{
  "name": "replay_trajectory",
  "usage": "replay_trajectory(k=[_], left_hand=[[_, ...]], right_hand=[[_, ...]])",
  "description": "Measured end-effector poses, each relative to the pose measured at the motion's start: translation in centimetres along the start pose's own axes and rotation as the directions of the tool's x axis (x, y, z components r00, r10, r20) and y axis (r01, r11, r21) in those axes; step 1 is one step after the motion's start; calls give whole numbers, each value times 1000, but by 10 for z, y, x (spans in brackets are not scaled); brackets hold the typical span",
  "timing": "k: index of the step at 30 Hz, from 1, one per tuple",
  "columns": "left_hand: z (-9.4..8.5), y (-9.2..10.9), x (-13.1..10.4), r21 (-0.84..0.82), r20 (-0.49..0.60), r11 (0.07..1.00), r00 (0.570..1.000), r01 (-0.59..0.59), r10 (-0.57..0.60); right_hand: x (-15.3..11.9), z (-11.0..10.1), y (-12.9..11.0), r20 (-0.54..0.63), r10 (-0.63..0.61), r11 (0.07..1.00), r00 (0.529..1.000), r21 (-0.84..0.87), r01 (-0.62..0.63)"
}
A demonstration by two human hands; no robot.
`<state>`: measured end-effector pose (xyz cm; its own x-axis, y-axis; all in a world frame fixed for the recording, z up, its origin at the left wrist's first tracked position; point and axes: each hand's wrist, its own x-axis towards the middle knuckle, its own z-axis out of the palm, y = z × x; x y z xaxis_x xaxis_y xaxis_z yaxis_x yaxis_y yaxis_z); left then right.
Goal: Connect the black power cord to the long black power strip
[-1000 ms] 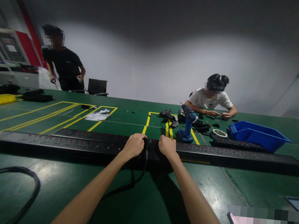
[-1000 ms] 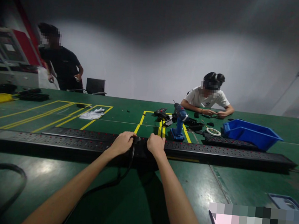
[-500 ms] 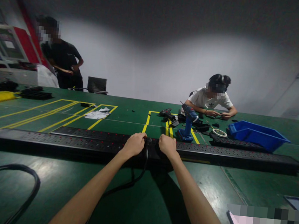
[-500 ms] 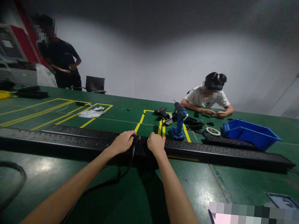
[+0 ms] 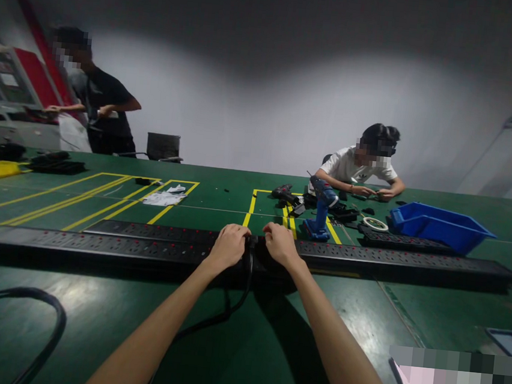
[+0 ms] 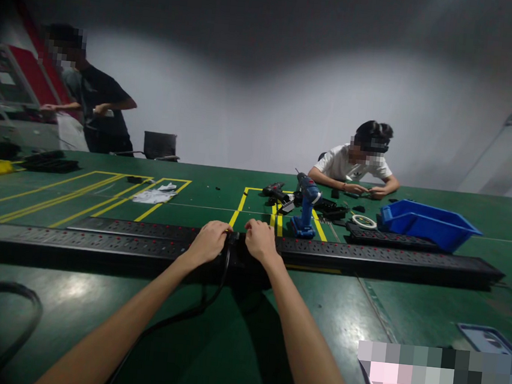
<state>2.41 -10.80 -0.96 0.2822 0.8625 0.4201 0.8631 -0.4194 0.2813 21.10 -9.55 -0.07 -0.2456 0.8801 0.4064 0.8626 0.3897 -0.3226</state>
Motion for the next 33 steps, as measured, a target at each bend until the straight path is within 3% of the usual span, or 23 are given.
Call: replay_trajectory(k=[8,14,33], left_hand=[[0,1,0,17,48,1000,999,25,-26],[-2,3,-2,20,75,998,995,64,-65],[-1,0,1,-28,100,997,993,71,-68]], right_hand=[[0,5,-5,79,-209,947,975,266,181],[-3,1,-4,102,-249,896,963,402,189],[-6,-1,-3,80,-254,897,964,393,203]])
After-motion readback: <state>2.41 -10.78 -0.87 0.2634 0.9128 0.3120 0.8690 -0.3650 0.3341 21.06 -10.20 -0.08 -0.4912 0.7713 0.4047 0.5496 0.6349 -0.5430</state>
